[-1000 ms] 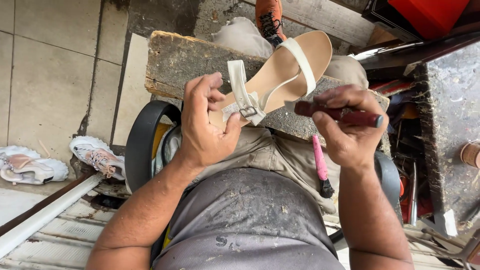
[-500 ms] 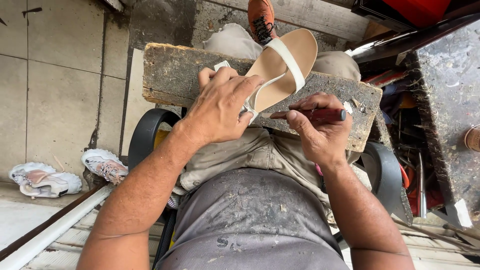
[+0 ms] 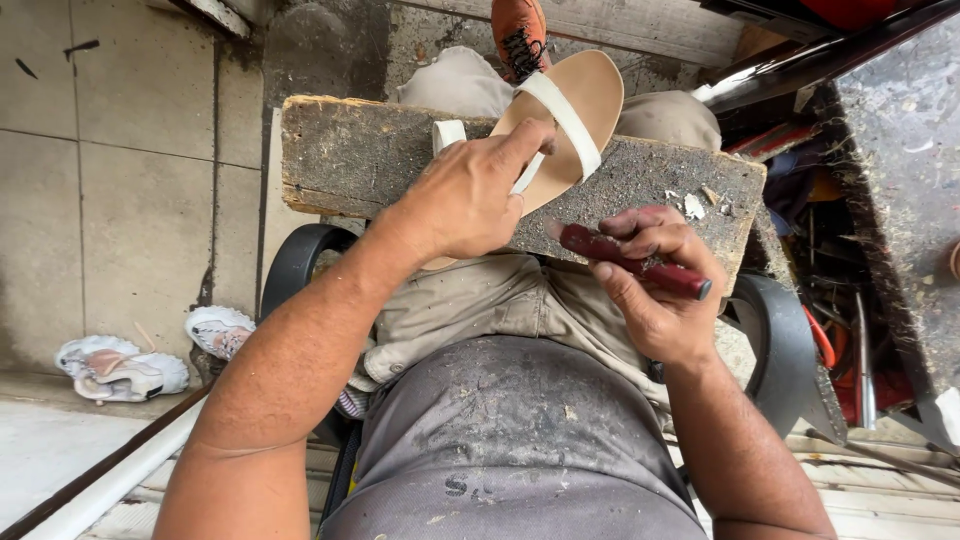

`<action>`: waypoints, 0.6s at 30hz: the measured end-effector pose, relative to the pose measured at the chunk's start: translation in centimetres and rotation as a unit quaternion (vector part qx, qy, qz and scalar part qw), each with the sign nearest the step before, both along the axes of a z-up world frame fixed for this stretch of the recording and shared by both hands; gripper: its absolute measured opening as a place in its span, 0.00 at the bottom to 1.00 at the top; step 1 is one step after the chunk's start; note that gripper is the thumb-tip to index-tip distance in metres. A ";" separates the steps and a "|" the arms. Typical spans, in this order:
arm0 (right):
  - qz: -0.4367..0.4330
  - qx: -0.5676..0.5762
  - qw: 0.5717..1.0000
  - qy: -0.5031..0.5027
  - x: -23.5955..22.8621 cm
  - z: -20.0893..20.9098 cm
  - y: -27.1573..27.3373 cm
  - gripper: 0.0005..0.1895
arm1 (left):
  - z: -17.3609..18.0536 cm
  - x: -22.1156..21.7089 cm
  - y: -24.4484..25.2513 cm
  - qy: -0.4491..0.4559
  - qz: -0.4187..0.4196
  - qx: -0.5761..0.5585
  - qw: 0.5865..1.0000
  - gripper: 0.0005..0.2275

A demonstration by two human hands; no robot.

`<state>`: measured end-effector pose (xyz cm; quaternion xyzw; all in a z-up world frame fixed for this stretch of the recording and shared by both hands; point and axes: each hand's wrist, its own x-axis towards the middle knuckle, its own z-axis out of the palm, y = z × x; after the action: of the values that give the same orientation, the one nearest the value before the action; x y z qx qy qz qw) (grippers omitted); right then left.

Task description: The person uses a knife to scrape and clean the straps and sole of a white sandal. They then use a brush to sweep away debris from the sandal's surface and sole.

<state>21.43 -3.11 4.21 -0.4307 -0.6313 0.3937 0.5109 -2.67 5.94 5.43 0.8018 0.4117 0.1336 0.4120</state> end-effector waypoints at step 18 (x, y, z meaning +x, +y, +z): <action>-0.011 -0.022 0.992 0.124 -3.4 -0.9 1.8 0.12 | -2.9 -3.2 0.8 -0.117 0.067 -0.112 0.985 0.19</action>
<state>18.05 -1.32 3.34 -0.3964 -0.5494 0.4527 0.5797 -5.82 6.72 2.56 0.6999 0.4261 0.2067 0.5346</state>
